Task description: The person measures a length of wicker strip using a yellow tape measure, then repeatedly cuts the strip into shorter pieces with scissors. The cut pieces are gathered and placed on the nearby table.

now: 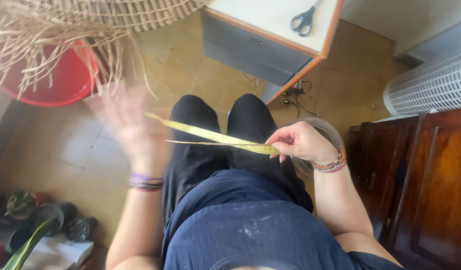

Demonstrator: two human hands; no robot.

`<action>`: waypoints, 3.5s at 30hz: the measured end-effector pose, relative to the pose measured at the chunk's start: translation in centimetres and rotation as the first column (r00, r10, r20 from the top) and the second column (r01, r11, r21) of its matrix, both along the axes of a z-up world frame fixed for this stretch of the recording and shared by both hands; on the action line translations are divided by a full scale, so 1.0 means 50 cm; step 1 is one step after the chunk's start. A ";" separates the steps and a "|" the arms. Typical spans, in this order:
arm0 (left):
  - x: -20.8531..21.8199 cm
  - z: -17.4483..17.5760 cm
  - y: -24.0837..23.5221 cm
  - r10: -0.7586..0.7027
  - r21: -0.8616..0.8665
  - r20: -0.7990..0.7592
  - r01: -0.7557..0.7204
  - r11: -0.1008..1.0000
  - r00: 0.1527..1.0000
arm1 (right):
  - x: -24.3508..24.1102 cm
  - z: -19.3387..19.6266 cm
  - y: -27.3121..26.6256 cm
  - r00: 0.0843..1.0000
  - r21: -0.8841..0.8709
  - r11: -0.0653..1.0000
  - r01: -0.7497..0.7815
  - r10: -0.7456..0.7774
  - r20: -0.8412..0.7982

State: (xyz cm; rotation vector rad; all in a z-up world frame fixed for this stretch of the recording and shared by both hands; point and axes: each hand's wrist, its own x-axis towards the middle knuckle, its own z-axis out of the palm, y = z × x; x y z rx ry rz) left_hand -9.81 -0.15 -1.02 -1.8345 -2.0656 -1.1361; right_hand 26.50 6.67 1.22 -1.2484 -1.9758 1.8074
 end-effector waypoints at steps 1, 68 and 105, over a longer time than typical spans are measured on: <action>0.060 0.013 -0.004 0.019 -0.008 -0.005 -0.019 1.000 1.000 | -0.012 -0.020 -0.003 1.000 -0.008 1.000 -0.019 0.019 -0.005; 0.161 0.007 0.079 -0.303 -0.340 0.578 0.561 0.755 0.758 | 0.030 -0.135 0.371 0.578 0.751 0.660 -0.024 -0.604 0.549; 0.213 0.048 0.012 -0.384 0.190 0.900 0.606 0.772 0.207 | -0.117 -0.087 -0.067 0.919 -0.029 0.985 0.171 -0.170 -0.356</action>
